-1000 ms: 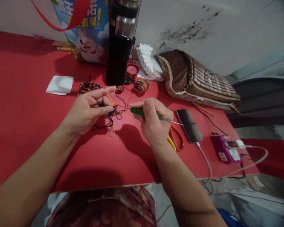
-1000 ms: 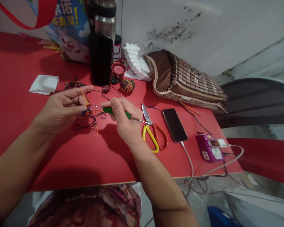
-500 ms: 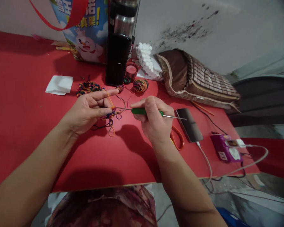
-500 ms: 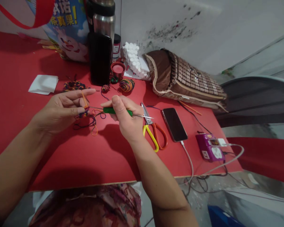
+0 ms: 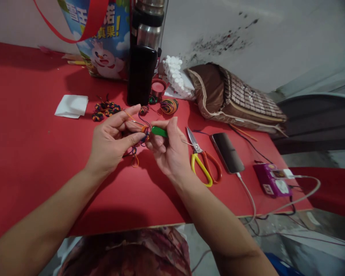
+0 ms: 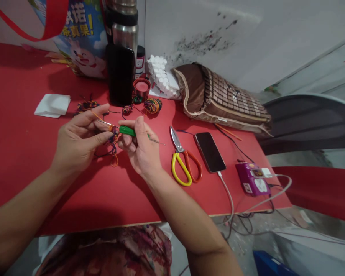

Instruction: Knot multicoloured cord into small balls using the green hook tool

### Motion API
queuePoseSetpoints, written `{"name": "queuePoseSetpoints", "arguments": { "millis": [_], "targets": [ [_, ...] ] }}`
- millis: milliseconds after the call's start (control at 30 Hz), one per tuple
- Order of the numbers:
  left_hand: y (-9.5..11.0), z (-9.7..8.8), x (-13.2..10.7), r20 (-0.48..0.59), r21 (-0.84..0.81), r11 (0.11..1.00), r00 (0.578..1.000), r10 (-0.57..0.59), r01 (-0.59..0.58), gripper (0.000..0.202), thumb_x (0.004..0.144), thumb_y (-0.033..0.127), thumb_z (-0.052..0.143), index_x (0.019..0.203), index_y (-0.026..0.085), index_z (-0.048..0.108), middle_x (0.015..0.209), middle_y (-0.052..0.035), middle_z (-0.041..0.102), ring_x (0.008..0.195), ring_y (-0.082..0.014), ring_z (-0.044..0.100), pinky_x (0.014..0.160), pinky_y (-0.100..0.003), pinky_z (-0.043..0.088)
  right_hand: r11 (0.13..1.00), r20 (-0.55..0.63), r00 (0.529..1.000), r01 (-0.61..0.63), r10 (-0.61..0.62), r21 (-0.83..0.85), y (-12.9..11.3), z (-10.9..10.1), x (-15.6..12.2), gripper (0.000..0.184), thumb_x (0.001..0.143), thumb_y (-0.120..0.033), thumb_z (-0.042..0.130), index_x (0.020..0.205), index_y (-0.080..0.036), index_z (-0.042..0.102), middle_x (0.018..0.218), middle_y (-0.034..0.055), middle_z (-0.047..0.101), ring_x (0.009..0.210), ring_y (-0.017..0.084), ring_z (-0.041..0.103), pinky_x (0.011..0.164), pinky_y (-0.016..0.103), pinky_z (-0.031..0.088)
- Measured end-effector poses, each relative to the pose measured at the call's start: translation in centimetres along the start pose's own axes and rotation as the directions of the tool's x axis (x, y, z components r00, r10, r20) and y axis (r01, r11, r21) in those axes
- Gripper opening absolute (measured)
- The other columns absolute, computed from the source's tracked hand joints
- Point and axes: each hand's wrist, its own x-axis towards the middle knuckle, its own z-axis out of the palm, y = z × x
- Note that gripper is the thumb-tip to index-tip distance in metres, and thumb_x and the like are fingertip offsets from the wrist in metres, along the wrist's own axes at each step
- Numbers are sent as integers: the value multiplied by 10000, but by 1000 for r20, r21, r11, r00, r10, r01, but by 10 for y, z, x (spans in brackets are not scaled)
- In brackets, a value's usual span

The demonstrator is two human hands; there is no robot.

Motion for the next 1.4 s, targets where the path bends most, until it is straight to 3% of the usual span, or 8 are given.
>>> {"name": "queuePoseSetpoints", "arguments": {
  "millis": [167,367,567,767,833,933,1133,1400],
  "targets": [
    [-4,-2,2,-3,22,998,999,51,-51,495,762,115,923,1238,234,856,846,-8,806,781,-165,744,727,-274,653,1000,10,1000,19,-19,13,1,0,0,567,917,-792,723,877,-228,777,512,-110,413,439,57,286,508,240,424],
    [-9,-5,4,6,-45,999,1000,20,-19,569,738,105,950,1263,303,856,908,2,812,849,-155,739,775,-256,660,1000,26,1000,9,-9,-9,2,0,-2,525,870,-754,796,887,-229,791,528,-99,465,469,63,317,500,248,363],
    [-2,-7,3,-10,-39,998,999,-52,52,569,742,142,982,1256,358,871,878,4,778,708,-149,680,524,-226,583,998,132,990,54,-52,-13,5,-7,-1,409,864,-634,874,928,-240,785,565,-100,492,503,67,379,529,245,381],
    [1,-7,5,39,-23,1000,999,-2,3,531,741,96,963,1202,349,890,788,23,743,711,-124,649,616,-226,592,997,166,983,78,-77,2,6,-12,2,386,902,-617,852,978,-245,783,603,-88,515,522,69,416,520,233,374],
    [0,-7,5,51,-2,1000,998,30,-30,539,757,110,950,1234,349,876,798,25,743,697,-122,638,594,-229,570,995,163,982,97,-92,-25,7,-13,3,386,904,-623,846,982,-250,784,601,-86,506,530,74,433,519,229,378],
    [-1,-7,3,55,81,990,992,110,-114,561,786,84,899,1298,307,845,875,6,755,799,-141,678,691,-245,595,986,155,980,139,-124,-90,11,-15,3,394,914,-636,830,1002,-254,791,616,-77,515,559,86,484,528,229,405],
    [-2,-3,-1,67,201,967,987,144,-155,628,794,57,821,1393,241,770,930,-14,697,867,-164,674,719,-247,592,906,178,928,362,-327,-221,16,-15,-5,283,1014,-546,761,1059,-271,808,718,-54,612,618,84,560,633,251,527],
    [-11,-6,3,94,-1,998,993,65,-65,629,774,38,864,1358,256,774,1016,-25,742,962,-161,702,789,-234,646,745,175,862,500,-475,-442,17,-17,-7,354,1086,-593,618,1150,-291,790,933,5,762,704,119,660,695,306,625]
  ]
}}
